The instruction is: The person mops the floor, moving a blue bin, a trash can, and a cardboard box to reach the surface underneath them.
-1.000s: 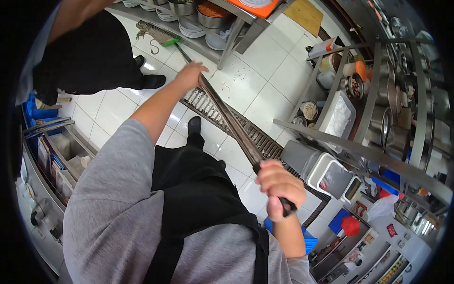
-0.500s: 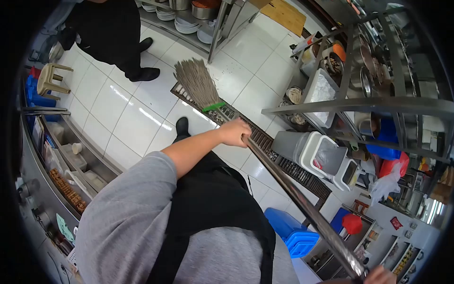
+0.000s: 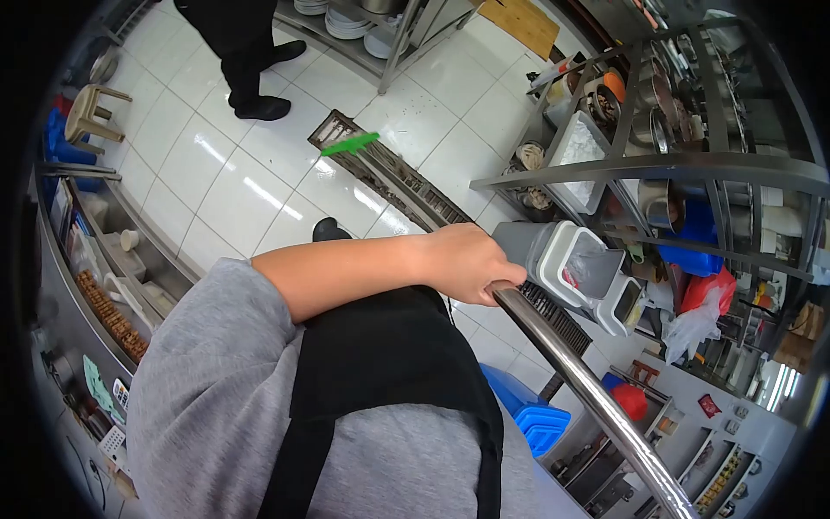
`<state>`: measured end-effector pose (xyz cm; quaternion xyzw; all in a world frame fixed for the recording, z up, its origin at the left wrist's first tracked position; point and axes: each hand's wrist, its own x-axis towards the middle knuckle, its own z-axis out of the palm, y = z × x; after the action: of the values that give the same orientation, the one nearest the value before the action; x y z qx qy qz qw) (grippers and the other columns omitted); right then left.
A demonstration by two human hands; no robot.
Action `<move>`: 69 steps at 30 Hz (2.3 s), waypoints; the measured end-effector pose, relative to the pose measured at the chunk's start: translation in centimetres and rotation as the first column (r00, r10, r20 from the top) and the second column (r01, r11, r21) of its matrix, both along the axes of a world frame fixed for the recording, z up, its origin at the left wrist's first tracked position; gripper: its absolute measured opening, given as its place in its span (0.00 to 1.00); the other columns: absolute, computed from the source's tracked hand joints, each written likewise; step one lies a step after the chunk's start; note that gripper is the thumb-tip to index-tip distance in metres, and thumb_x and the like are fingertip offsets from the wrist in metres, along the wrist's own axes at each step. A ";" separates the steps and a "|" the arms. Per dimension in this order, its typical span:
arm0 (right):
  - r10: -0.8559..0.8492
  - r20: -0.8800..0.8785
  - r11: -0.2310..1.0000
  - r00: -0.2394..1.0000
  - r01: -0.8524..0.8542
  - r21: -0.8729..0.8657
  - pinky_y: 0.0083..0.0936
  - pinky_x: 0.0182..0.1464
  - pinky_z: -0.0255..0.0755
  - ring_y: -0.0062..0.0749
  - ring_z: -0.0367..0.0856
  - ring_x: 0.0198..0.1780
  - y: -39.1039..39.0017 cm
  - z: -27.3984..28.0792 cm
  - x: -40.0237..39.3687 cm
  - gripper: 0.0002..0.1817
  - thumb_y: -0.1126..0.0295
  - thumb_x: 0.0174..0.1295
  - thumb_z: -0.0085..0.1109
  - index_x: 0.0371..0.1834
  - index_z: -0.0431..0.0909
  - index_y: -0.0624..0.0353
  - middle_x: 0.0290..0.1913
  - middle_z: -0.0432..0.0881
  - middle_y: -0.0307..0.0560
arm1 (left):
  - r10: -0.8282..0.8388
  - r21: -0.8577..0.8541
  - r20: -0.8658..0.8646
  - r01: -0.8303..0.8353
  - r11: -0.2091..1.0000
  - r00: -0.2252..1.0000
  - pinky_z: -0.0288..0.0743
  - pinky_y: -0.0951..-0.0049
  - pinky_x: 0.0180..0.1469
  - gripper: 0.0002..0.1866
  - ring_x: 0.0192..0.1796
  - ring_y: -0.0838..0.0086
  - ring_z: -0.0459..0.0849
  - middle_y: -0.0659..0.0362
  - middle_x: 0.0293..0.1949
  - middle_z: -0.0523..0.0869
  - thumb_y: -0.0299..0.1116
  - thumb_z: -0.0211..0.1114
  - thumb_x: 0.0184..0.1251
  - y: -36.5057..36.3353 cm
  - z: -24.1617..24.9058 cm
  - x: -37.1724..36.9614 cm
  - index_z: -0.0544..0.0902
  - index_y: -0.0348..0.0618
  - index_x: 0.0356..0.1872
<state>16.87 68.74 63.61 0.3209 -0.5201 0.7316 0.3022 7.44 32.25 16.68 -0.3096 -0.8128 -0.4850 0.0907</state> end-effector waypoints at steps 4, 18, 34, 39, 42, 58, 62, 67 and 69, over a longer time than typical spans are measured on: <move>-0.123 -0.064 0.976 0.990 0.132 0.172 0.22 0.20 0.71 0.21 0.72 0.15 8.8 0.2 -2.3 0.16 0.60 0.63 0.50 0.17 0.69 0.47 0.13 0.69 0.29 | 0.078 -0.100 -0.060 -0.084 0.991 0.995 0.73 0.59 0.23 0.12 0.23 0.59 0.82 0.60 0.17 0.78 0.38 0.70 0.48 -1.8 4.3 2.9 0.74 0.51 0.29; 0.587 0.509 0.803 0.630 -0.533 -0.266 0.24 0.39 0.57 0.25 0.62 0.21 -5.6 -26.2 -13.7 0.16 0.69 0.56 0.57 0.19 0.59 0.48 0.18 0.60 0.32 | 0.625 -0.194 0.194 -0.595 0.780 0.756 0.71 0.60 0.38 0.10 0.37 0.57 0.79 0.57 0.27 0.78 0.23 0.66 0.44 -13.1 -14.9 7.4 0.74 0.46 0.27; 0.704 0.416 0.385 0.575 -0.802 0.457 0.23 0.30 0.66 0.18 0.71 0.20 -25.4 -13.3 -5.5 0.17 0.57 0.63 0.55 0.19 0.67 0.47 0.16 0.69 0.29 | -0.316 0.228 0.489 0.230 0.946 0.813 0.71 0.58 0.34 0.17 0.29 0.53 0.80 0.53 0.23 0.81 0.45 0.69 0.56 -6.7 -17.5 8.5 0.75 0.41 0.27; 0.576 0.382 0.534 0.723 -0.686 0.494 0.25 0.31 0.67 0.17 0.68 0.20 -31.1 -14.1 -2.7 0.21 0.52 0.70 0.49 0.19 0.64 0.46 0.17 0.66 0.27 | -0.223 0.157 0.545 0.163 0.974 0.808 0.72 0.55 0.33 0.15 0.29 0.50 0.80 0.50 0.22 0.82 0.44 0.67 0.52 -15.1 -16.2 11.2 0.79 0.41 0.22; 0.578 0.331 0.663 0.746 -0.665 0.343 0.24 0.31 0.65 0.18 0.68 0.20 -34.0 -18.2 -2.1 0.21 0.53 0.70 0.49 0.19 0.61 0.46 0.17 0.64 0.28 | -0.044 -0.010 0.559 0.060 0.998 0.828 0.73 0.53 0.33 0.15 0.30 0.50 0.81 0.49 0.23 0.82 0.44 0.67 0.49 -21.8 -17.7 13.4 0.80 0.42 0.23; 0.794 0.398 0.141 0.459 -0.776 0.615 0.50 0.63 0.65 0.54 0.78 0.56 -60.5 -45.3 0.1 0.02 0.77 0.53 0.60 0.27 0.76 0.62 0.42 0.82 0.55 | 0.974 -0.490 0.223 -0.858 0.153 0.047 0.73 0.60 0.55 0.19 0.53 0.54 0.80 0.53 0.50 0.81 0.24 0.69 0.51 -58.3 -27.6 21.4 0.79 0.48 0.47; 0.732 0.532 0.126 0.426 -0.851 0.509 0.38 0.62 0.69 0.50 0.77 0.58 -57.4 -48.4 1.3 0.05 0.80 0.53 0.64 0.30 0.77 0.62 0.43 0.80 0.50 | 0.986 -0.627 0.158 -0.766 0.145 0.057 0.72 0.59 0.58 0.18 0.57 0.53 0.76 0.53 0.54 0.79 0.26 0.68 0.53 -56.2 -27.1 24.3 0.79 0.50 0.46; 0.706 0.550 0.086 0.446 -0.825 0.558 0.40 0.62 0.69 0.51 0.78 0.56 -47.3 -46.3 -0.2 0.04 0.80 0.53 0.63 0.29 0.78 0.63 0.42 0.80 0.50 | 0.978 -0.630 0.190 -0.752 0.193 0.091 0.72 0.57 0.59 0.17 0.59 0.49 0.73 0.46 0.56 0.76 0.26 0.70 0.50 -45.6 -28.9 23.4 0.77 0.49 0.43; 0.670 0.568 0.110 0.478 -0.821 0.561 0.43 0.62 0.70 0.51 0.80 0.53 -42.2 -45.1 -1.4 0.03 0.81 0.52 0.63 0.28 0.78 0.64 0.40 0.80 0.52 | 0.959 -0.551 0.183 -0.785 0.281 0.214 0.71 0.56 0.60 0.19 0.58 0.46 0.73 0.42 0.55 0.75 0.26 0.72 0.48 -40.2 -28.1 22.2 0.76 0.47 0.42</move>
<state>15.46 26.53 18.53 0.5688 -0.5692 0.4935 -0.3300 29.62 -7.91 -11.42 0.3377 -0.9020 -0.2537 0.0895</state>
